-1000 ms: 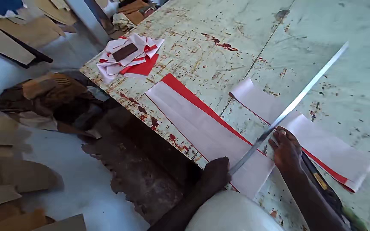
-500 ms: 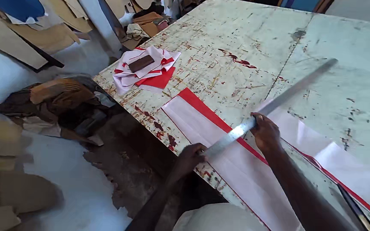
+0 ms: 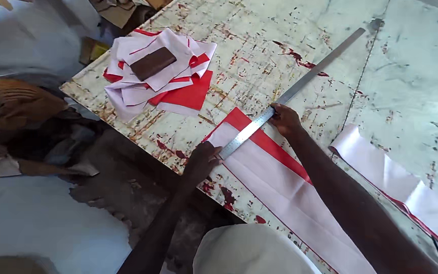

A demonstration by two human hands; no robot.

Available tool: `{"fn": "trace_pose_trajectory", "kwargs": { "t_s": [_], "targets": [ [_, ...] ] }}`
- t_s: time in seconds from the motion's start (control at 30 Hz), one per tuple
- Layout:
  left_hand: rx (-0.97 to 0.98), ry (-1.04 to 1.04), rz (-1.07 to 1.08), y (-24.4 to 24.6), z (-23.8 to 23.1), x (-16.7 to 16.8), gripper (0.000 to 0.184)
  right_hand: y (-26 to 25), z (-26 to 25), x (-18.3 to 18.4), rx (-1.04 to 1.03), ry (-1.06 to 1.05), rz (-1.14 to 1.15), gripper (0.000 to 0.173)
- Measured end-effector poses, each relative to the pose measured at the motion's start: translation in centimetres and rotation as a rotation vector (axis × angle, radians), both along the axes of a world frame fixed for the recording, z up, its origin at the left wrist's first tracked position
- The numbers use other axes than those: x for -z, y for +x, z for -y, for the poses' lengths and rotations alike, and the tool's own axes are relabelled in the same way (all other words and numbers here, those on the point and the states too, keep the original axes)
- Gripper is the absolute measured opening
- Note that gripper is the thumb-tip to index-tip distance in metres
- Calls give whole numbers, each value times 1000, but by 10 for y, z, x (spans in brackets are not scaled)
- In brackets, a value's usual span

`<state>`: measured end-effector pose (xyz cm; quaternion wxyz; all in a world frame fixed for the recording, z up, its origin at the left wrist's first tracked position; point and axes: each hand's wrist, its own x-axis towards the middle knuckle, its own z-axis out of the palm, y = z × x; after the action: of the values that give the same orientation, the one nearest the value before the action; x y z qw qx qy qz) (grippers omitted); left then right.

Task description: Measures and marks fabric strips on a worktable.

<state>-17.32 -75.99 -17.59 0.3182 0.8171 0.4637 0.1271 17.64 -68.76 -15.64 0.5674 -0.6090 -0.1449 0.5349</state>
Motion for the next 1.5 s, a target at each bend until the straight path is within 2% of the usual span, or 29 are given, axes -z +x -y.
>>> {"fn": "trace_pose_trajectory", "kwargs": {
  "t_s": [0.23, 0.57, 0.63, 0.8, 1.03, 1.3, 1.4, 1.5],
  "targets": [
    [-9, 75, 27, -5, -4, 8, 30, -1, -6, -6, -66, -88, 23, 26],
    [-8, 82, 37, -8, -4, 12, 26, 0, -6, -7, -182, -116, 126, 28],
    [-1, 94, 29, -7, -4, 11, 26, 4, -8, -8, -253, -122, 206, 26],
    [16, 130, 15, -6, -2, 12, 26, 18, -14, -26, -592, -202, 440, 29],
    [28, 144, -23, -4, -2, 10, 25, 17, -19, -17, -715, -97, 596, 28],
    [46, 137, -66, -4, -4, 7, 24, 14, -34, -15, -815, -107, 689, 30],
    [50, 125, -87, -3, -3, 6, 24, 10, -25, -20, -935, -69, 932, 28],
    [35, 134, -81, -3, -1, 6, 25, -12, 10, -24, -940, 153, 1127, 24]
  ]
}}
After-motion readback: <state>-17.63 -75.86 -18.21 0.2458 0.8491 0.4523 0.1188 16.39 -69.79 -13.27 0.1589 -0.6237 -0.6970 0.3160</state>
